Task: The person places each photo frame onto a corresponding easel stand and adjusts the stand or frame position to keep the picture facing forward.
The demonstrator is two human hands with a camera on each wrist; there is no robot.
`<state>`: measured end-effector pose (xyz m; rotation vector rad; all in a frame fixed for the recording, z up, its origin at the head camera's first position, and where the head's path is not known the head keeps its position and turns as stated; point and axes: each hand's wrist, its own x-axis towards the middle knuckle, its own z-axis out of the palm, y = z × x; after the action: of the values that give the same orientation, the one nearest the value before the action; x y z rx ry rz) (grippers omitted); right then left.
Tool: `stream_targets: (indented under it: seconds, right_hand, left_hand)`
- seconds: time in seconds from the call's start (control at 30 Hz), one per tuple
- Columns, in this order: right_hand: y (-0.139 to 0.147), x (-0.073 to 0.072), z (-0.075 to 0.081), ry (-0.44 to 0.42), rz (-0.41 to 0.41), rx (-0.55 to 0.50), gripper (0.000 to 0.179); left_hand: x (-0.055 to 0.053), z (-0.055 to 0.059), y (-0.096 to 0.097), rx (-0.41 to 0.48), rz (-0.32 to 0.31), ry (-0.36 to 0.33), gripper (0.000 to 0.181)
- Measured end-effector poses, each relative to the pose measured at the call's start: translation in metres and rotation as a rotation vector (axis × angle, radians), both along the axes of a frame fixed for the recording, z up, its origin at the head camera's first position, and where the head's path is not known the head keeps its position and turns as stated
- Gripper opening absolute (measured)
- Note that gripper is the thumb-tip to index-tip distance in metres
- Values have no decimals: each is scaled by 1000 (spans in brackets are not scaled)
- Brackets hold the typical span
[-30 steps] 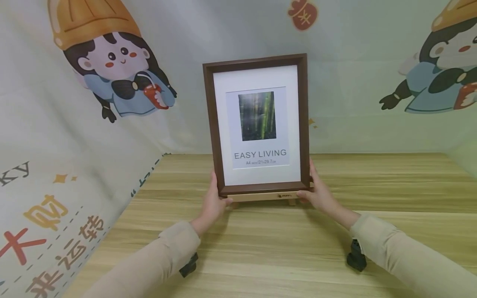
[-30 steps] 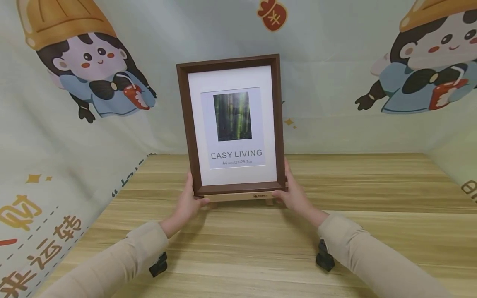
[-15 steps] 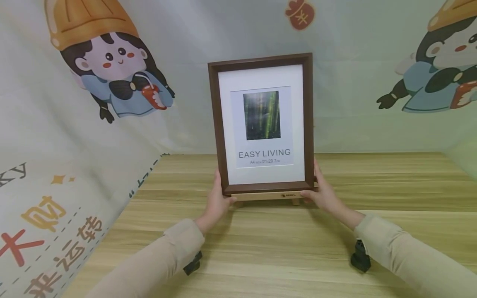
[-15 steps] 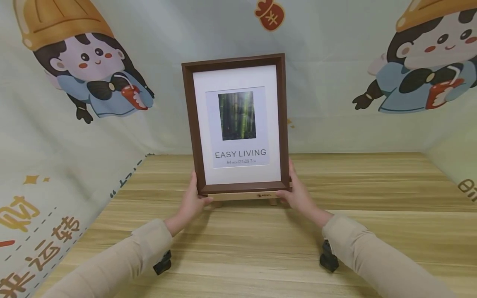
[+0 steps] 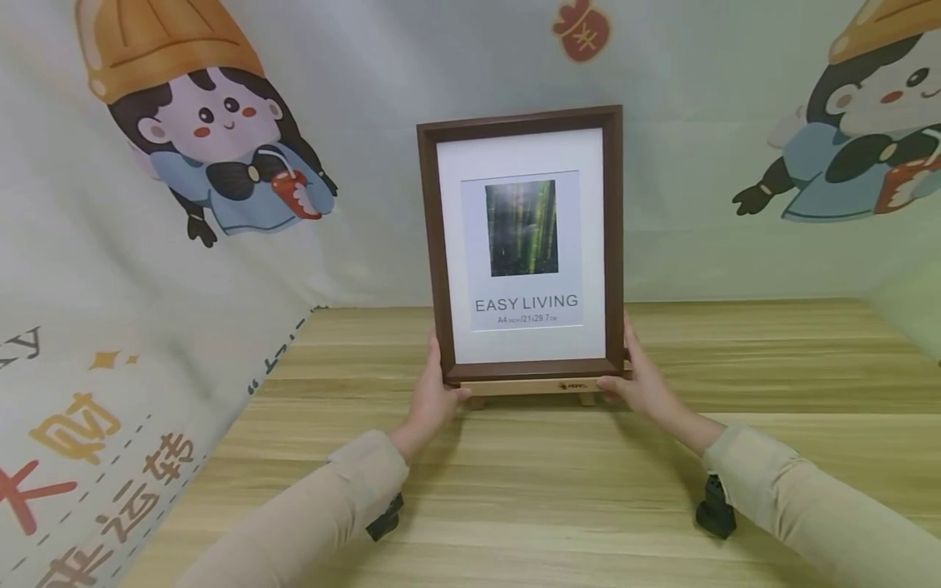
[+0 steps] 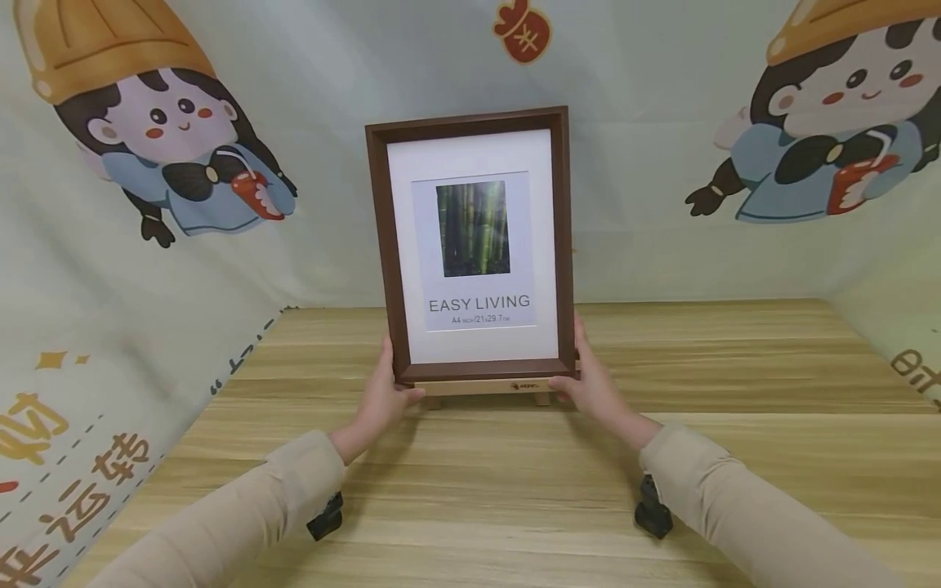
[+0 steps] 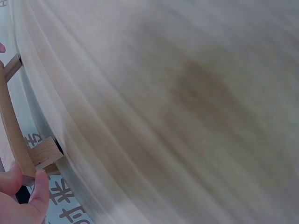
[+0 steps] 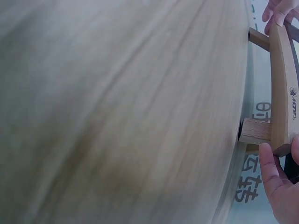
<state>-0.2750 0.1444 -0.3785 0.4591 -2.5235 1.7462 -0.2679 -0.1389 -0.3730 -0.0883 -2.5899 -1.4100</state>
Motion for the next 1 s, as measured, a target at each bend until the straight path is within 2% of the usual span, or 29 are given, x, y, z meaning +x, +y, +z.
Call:
stream_targets:
  seconds: [0.63,1.0]
  right_hand:
    - [11,8,0,-19,-13,6,100]
    - [15,11,0,-16,-10,24,97]
  left_hand:
    - [-4,-1,11,-25,-23,-3,108]
    - [-2,1,16,-19,-32,3,109]
